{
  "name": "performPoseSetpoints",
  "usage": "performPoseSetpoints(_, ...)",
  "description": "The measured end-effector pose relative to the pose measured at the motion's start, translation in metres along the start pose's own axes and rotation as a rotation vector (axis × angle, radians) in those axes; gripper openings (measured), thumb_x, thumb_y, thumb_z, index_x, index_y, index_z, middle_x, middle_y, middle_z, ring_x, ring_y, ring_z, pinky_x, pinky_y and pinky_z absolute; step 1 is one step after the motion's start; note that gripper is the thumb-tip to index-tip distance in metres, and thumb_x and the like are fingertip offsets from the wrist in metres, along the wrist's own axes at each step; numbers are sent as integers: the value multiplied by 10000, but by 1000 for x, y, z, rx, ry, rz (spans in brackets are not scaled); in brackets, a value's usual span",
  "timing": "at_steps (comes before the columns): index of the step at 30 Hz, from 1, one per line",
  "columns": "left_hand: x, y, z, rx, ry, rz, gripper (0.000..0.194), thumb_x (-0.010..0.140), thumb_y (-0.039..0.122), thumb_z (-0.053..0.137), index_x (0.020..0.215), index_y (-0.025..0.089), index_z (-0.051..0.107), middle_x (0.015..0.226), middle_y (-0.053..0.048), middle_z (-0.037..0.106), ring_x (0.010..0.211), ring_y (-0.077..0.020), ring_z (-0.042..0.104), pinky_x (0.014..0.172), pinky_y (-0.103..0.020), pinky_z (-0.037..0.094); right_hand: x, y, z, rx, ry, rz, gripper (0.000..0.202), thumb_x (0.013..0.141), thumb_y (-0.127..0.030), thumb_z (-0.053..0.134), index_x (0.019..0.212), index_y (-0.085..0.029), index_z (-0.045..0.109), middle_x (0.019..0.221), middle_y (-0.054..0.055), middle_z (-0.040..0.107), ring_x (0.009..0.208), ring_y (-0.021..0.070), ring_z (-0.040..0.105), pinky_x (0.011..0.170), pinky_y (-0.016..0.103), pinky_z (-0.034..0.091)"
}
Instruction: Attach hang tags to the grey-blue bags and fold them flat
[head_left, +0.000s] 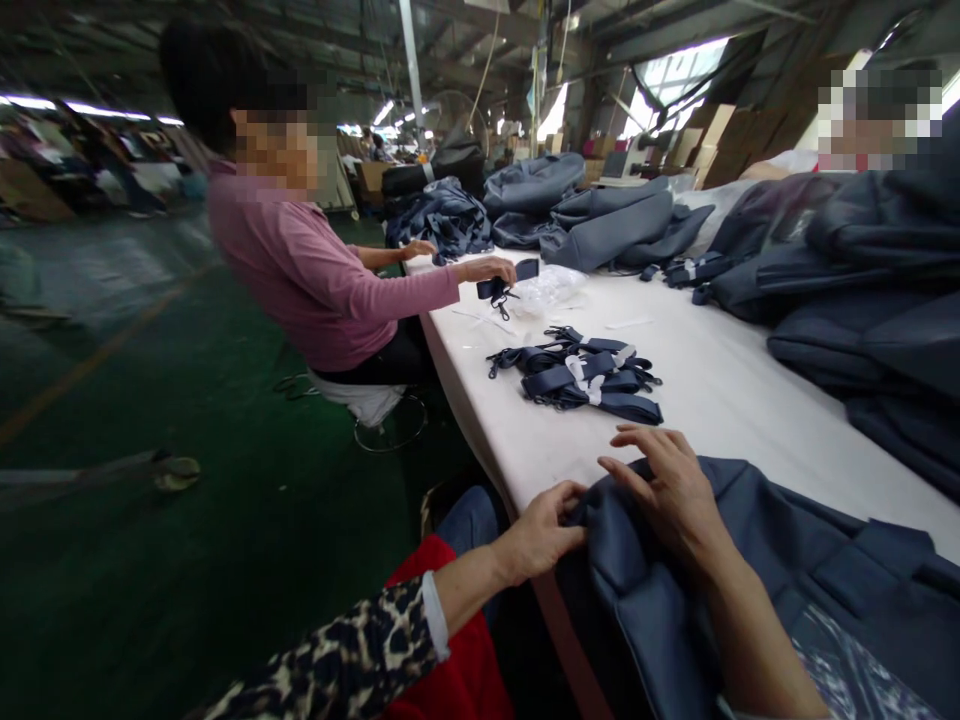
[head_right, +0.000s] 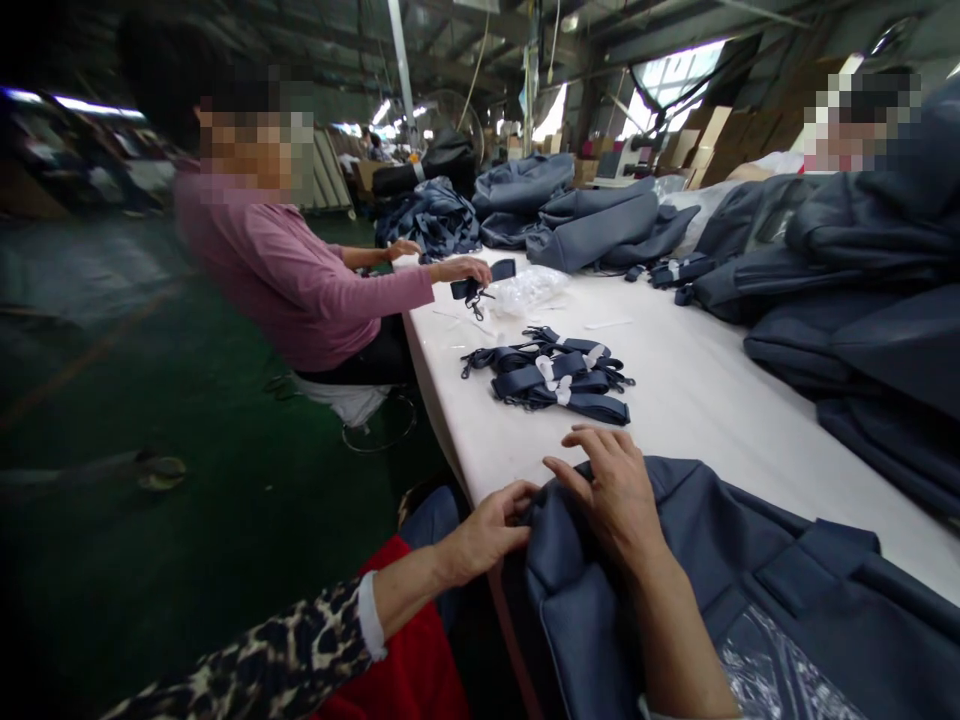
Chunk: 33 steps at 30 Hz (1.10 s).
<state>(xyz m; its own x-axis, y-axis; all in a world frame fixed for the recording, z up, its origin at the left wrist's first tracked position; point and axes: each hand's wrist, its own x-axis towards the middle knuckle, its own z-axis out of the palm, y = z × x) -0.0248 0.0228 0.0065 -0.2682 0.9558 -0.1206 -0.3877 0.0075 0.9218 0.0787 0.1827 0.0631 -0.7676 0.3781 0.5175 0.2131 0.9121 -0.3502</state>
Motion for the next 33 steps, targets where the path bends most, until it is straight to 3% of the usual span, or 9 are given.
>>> performPoseSetpoints(5,-7,-10,13,-129,138,27,496,689,351,821,1038,203,502,859,5,669,722,-143,615,678,-251,446,-57,-46,-16,-84,-5,56,763,893,-640,509,1514,-237,324,1505,154,420,1348,353,419,1041,546,420)
performPoseSetpoints(7,-12,-13,22,-144,227,50,475,714,369,799,1028,210,481,839,16,654,716,-137,603,660,-241,437,-99,-69,-13,-172,-18,99,919,864,-656,527,1574,-195,167,1558,184,330,1381,397,380,1029,585,434)
performPoseSetpoints(9,-21,-18,33,-141,277,67,437,747,370,772,1030,211,479,880,7,655,774,-143,609,697,-246,447,-141,-86,-10,-262,4,190,831,923,-537,472,1586,-189,109,1593,178,263,1394,408,371,995,583,474)
performPoseSetpoints(11,-32,-22,42,-136,235,61,408,772,362,758,1038,208,490,941,-10,662,851,-156,615,763,-264,462,-178,-95,-12,-325,11,313,688,968,-366,376,1588,-223,115,1578,139,319,1351,366,455,953,523,530)
performPoseSetpoints(14,-50,-24,43,-153,-4,-31,410,761,354,773,1046,187,529,985,-36,668,942,-192,624,859,-316,478,-216,-100,-25,-359,2,421,624,972,-264,349,1576,-284,194,1453,80,521,1198,289,616,920,425,575)
performPoseSetpoints(17,-54,-10,28,-41,-123,-13,315,834,329,690,1081,175,571,1065,-68,658,1030,-210,612,930,-349,468,-232,-105,-37,-374,36,394,602,970,-250,382,1556,-312,259,1399,50,578,1148,267,652,935,400,577)
performPoseSetpoints(20,-39,10,11,304,-134,264,256,895,206,566,1151,199,591,1211,-83,605,1067,-193,590,943,-337,469,-233,-112,-46,-354,67,404,578,974,-247,392,1541,-316,302,1413,32,566,1182,253,631,925,368,583)
performPoseSetpoints(26,6,27,10,761,-589,611,605,842,14,515,1391,266,474,1458,-63,481,1252,-192,527,1027,-334,474,-231,-118,-71,-203,170,620,458,984,-340,473,1440,-296,492,1355,-13,608,1190,209,612,979,272,523)
performPoseSetpoints(33,20,24,22,1090,-563,699,527,887,43,524,1365,264,529,1464,-74,477,1354,-191,466,1111,-320,421,-256,-130,-53,-253,162,510,482,983,-256,434,1463,-286,456,1397,-10,582,1235,183,587,1041,281,472)
